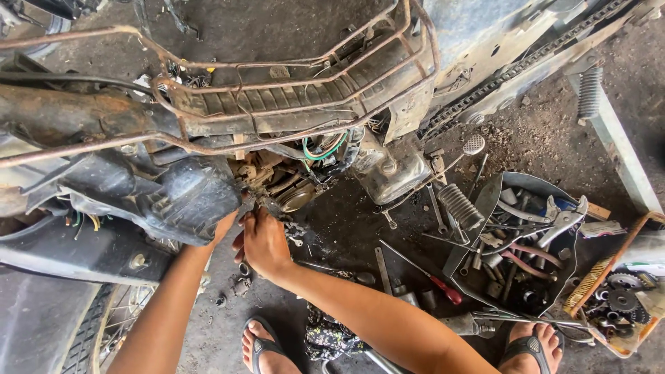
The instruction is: The person uses a screwdriver and wrench to work on the engine area of a motorcycle. They then move to the rear of the bike and use a wrench to tighten a bolt on the rear shock absorber.
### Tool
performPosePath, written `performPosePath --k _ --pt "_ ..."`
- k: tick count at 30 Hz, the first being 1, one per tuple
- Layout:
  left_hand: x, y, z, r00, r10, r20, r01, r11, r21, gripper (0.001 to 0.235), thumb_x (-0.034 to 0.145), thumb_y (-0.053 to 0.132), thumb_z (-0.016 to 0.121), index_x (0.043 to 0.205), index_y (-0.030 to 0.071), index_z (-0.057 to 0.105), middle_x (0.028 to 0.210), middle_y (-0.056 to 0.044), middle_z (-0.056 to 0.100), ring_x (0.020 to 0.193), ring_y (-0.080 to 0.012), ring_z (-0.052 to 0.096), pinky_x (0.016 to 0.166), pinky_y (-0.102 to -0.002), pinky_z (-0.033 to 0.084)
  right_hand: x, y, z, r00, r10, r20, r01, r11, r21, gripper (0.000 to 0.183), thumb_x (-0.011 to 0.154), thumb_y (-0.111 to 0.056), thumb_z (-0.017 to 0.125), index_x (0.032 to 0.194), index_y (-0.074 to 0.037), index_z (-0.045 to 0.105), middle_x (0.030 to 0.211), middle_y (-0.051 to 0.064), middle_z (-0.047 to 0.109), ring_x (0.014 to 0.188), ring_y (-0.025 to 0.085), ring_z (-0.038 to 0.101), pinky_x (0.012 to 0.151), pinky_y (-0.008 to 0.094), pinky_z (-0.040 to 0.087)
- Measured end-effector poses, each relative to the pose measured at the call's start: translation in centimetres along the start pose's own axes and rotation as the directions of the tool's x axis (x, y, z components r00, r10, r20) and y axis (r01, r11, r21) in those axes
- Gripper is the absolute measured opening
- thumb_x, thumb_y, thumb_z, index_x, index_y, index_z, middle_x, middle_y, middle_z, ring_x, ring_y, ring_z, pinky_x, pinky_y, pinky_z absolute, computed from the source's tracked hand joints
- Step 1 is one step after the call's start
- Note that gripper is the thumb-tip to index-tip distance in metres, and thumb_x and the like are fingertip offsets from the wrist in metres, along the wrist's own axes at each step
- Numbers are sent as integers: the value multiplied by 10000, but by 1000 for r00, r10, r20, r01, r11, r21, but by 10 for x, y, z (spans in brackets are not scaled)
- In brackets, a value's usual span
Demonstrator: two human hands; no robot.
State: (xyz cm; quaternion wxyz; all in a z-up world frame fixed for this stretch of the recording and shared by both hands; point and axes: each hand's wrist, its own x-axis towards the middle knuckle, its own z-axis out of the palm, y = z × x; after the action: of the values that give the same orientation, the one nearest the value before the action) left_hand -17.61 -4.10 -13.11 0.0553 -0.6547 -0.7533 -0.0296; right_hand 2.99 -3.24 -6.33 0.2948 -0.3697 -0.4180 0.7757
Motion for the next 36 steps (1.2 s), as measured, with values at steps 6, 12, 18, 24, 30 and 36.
performPosePath --k 6,12,18,24,30,36 --pt "-2 6 -6 998 -67 11 68 984 -163 278 992 337 614 914 76 669 840 -102 656 778 -275 600 751 -453 487 52 58 8 992 -62 113 48 991 124 385 1142 -208 314 1113 70 580 930 182 697 722 188 714 613 336 650" --pt "-13 -3 -9 991 -129 40 135 941 -311 242 972 301 644 930 63 665 859 -101 652 795 -264 590 755 -442 488 97 83 11 980 188 69 -186 982 -33 381 1121 -272 319 1198 9 564 1000 261 689 749 252 660 584 368 578" --pt "-6 5 -17 979 -185 83 202 872 -446 215 953 265 675 946 50 660 878 -100 648 811 -253 581 759 -432 488 164 189 40 888 -428 167 429 647 -631 246 1062 -171 440 1075 -3 619 917 185 716 728 230 651 581 332 564" --pt "1 6 -19 963 -243 121 267 775 -573 201 933 229 706 962 37 656 897 -99 644 828 -243 571 764 -421 488 44 58 12 968 -252 12 244 926 -288 439 1136 -189 320 897 20 622 692 148 691 537 209 662 510 345 574" --pt "4 11 -19 943 -286 172 323 654 -684 201 913 194 738 978 24 652 916 -98 640 844 -232 561 768 -411 489 -5 7 -3 993 -115 38 116 993 -24 422 1126 -222 331 913 64 558 638 168 669 499 219 675 456 348 601" --pt "9 -3 -1 929 -297 223 356 548 -757 213 897 165 765 991 14 649 932 -97 637 857 -224 553 771 -402 489 -7 3 1 997 57 53 -61 994 88 395 1120 -208 364 923 88 536 619 179 651 477 249 666 442 369 586"
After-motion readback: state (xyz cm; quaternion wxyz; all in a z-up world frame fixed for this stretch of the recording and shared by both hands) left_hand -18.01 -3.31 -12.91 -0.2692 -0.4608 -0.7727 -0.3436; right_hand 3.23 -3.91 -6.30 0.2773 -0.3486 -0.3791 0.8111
